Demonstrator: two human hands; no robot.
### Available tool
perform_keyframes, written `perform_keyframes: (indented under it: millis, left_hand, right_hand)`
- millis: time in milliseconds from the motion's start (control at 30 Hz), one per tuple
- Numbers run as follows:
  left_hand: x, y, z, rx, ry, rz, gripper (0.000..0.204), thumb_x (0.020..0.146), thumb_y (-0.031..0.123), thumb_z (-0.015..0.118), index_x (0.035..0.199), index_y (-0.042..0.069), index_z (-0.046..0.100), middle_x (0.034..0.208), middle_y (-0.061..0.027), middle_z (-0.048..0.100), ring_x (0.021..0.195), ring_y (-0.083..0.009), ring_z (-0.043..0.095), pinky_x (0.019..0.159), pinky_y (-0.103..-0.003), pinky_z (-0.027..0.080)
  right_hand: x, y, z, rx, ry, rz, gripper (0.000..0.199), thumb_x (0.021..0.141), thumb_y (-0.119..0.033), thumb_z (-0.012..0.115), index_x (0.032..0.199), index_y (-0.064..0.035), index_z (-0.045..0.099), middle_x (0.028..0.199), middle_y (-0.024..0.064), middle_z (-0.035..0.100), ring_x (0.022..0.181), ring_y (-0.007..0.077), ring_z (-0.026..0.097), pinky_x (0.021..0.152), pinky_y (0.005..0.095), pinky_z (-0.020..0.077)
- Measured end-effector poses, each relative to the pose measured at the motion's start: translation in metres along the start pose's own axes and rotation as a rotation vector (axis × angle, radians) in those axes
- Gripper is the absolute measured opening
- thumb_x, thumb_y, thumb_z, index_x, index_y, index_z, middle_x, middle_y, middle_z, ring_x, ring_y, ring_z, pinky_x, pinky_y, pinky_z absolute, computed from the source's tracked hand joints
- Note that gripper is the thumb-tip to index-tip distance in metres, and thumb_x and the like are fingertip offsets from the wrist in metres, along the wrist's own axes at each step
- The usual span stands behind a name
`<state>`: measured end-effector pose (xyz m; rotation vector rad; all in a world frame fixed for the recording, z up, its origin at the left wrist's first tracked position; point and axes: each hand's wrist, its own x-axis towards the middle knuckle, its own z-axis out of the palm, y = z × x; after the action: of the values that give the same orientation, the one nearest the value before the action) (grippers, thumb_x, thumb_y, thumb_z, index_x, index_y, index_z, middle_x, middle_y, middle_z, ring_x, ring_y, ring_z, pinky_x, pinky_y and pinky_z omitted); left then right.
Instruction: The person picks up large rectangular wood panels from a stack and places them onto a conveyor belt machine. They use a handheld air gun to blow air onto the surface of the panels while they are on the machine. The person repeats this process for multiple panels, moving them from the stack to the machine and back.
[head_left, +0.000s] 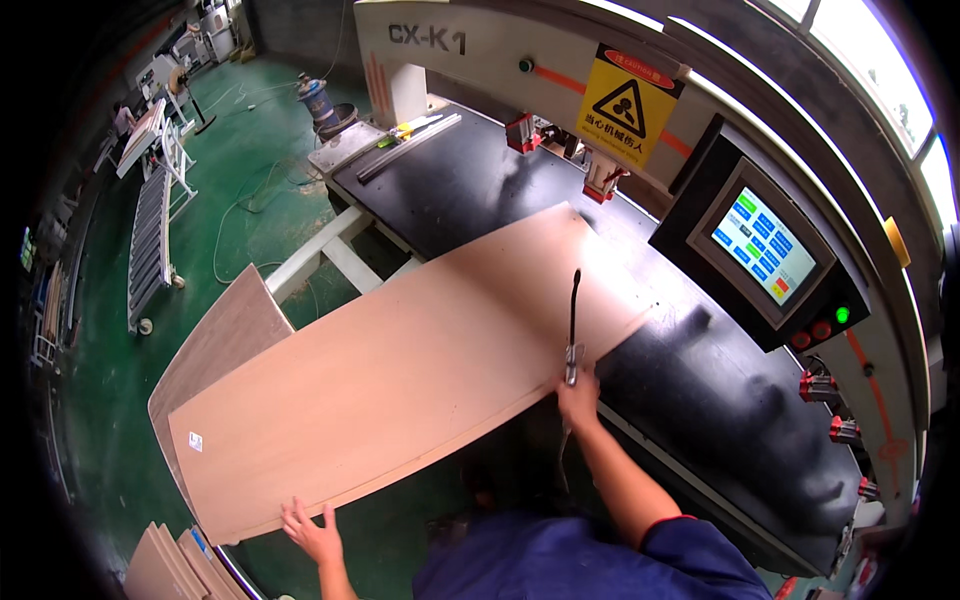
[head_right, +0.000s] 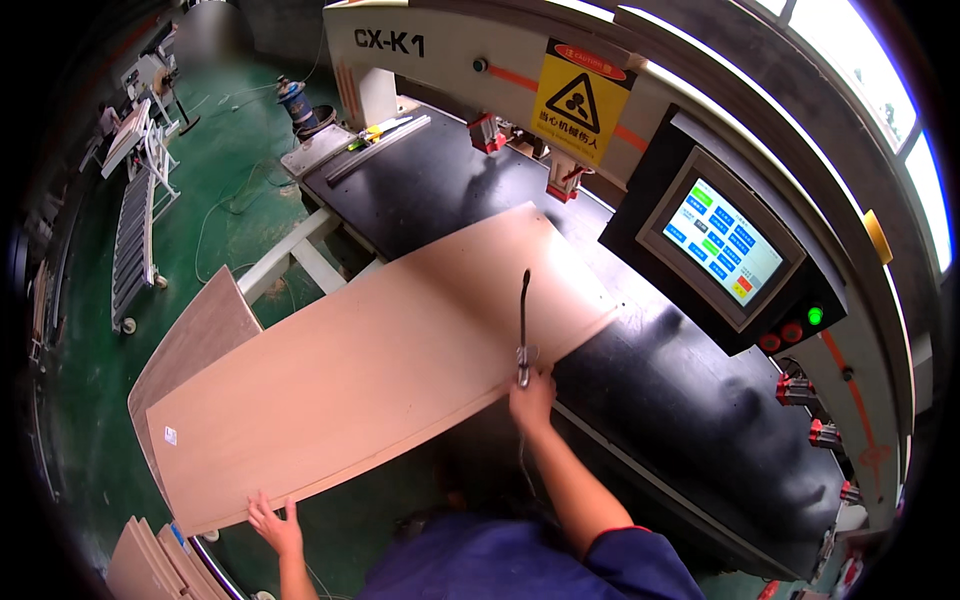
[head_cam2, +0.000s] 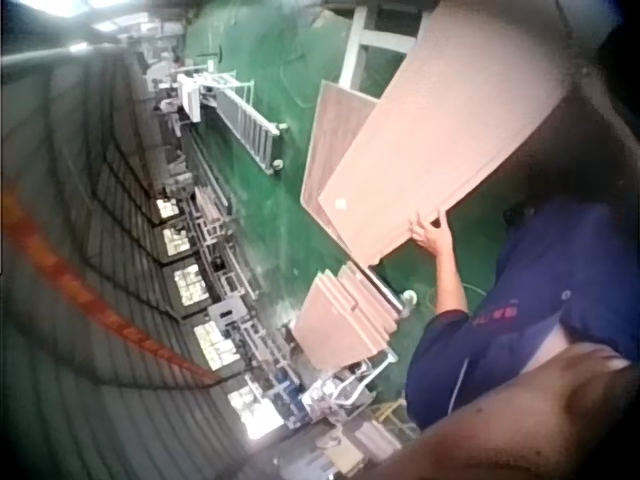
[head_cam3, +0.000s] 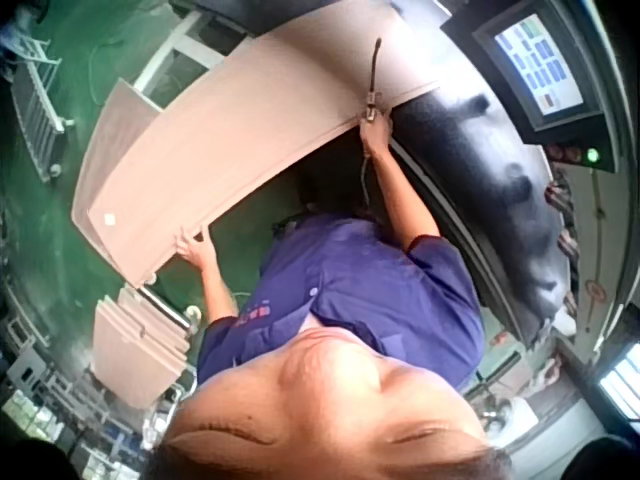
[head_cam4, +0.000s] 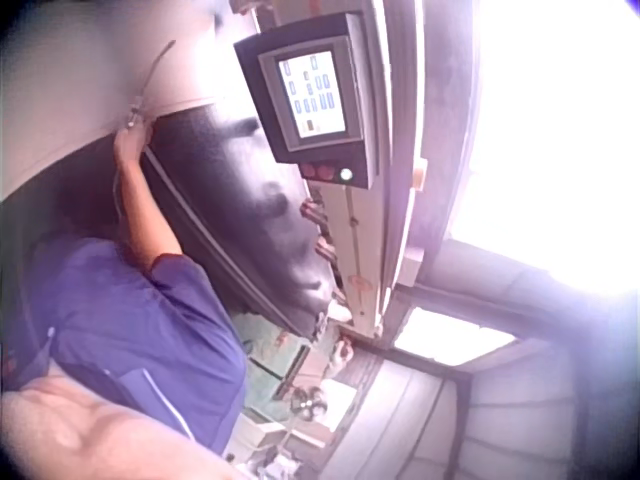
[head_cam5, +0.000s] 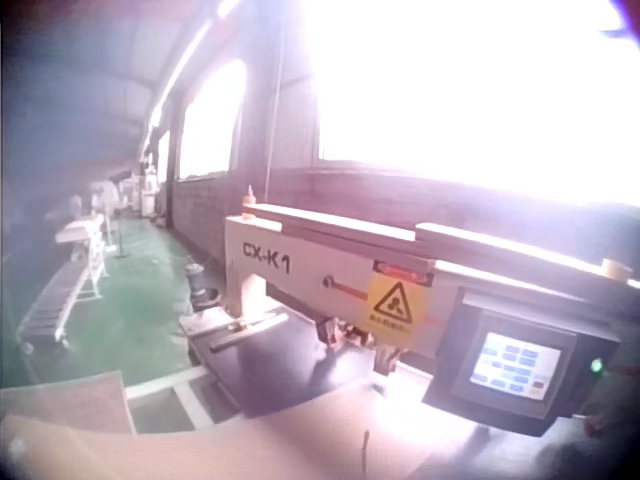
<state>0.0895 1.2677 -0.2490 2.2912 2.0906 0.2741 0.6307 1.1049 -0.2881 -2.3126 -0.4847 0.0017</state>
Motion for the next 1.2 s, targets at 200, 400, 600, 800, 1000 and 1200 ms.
perform_keyframes:
  millis: [200, 400, 600, 800, 1000, 1200]
  left_hand:
    - [-0.007, 0.087, -0.008, 0.043, -0.083, 0.086, 0.074, 0.084, 0.057, 0.064, 0.139, 0.009, 0.048, 0.137, -0.0251, 0.041, 0.123, -0.0414, 0.04, 0.104, -0.053, 0.031]
    - [0.037, 0.108, -0.032, -0.128, -0.298, 0.298, 0.07, 0.078, 0.043, 0.075, 0.137, 0.015, 0.05, 0.134, -0.0204, 0.042, 0.118, -0.0403, 0.04, 0.103, -0.053, 0.031]
    - [0.061, 0.112, -0.003, 0.007, -0.237, 0.395, 0.085, 0.086, 0.046, 0.064, 0.152, 0.006, 0.028, 0.159, -0.0259, 0.012, 0.146, -0.047, 0.008, 0.118, -0.056, 0.009]
    - [0.052, 0.154, 0.005, 0.047, -0.254, 0.356, 0.085, 0.088, 0.049, 0.059, 0.151, 0.002, 0.026, 0.157, -0.0297, 0.013, 0.145, -0.0479, 0.009, 0.117, -0.057, 0.007]
    - [0.045, 0.188, 0.005, 0.058, -0.27, 0.304, 0.085, 0.089, 0.045, 0.059, 0.153, 0.002, 0.022, 0.158, -0.0292, 0.011, 0.146, -0.0464, 0.008, 0.118, -0.056, 0.006]
    - [0.043, 0.203, 0.006, 0.073, -0.26, 0.297, 0.085, 0.09, 0.045, 0.058, 0.153, 0.003, 0.02, 0.158, -0.0286, 0.01, 0.146, -0.0465, 0.008, 0.118, -0.056, 0.006]
  right_hand:
    - [0.08, -0.025, 0.012, -0.093, 0.035, 0.013, 0.024, 0.076, -0.018, 0.068, 0.086, 0.0022, 0.059, 0.086, 0.0216, 0.064, 0.087, 0.043, 0.062, 0.077, 0.0507, 0.048]
    - [0.088, -0.059, 0.036, -0.172, -0.153, -0.164, 0.031, 0.08, -0.016, 0.058, 0.102, 0.0055, 0.063, 0.126, 0.0265, 0.054, 0.121, 0.0443, 0.049, 0.105, 0.0483, 0.0382]
    - [0.121, -0.068, 0.051, -0.182, -0.283, -0.181, 0.039, 0.079, -0.014, 0.054, 0.111, 0.0086, 0.062, 0.144, 0.0292, 0.04, 0.138, 0.0428, 0.033, 0.117, 0.0431, 0.0263]
    - [0.171, -0.062, 0.062, -0.16, -0.356, -0.191, 0.045, 0.08, -0.025, 0.062, 0.112, 0.0069, 0.064, 0.155, 0.0276, 0.024, 0.145, 0.0412, 0.021, 0.118, 0.0412, 0.0245]
    - [0.202, -0.051, 0.07, -0.113, -0.343, -0.244, 0.049, 0.077, -0.017, 0.059, 0.117, 0.0109, 0.059, 0.153, 0.0292, 0.026, 0.144, 0.0424, 0.021, 0.119, 0.0418, 0.0239]
    - [0.211, -0.051, 0.062, -0.028, -0.359, -0.335, 0.05, 0.074, -0.015, 0.059, 0.118, 0.0103, 0.059, 0.152, 0.0324, 0.024, 0.143, 0.0457, 0.022, 0.119, 0.0431, 0.023]
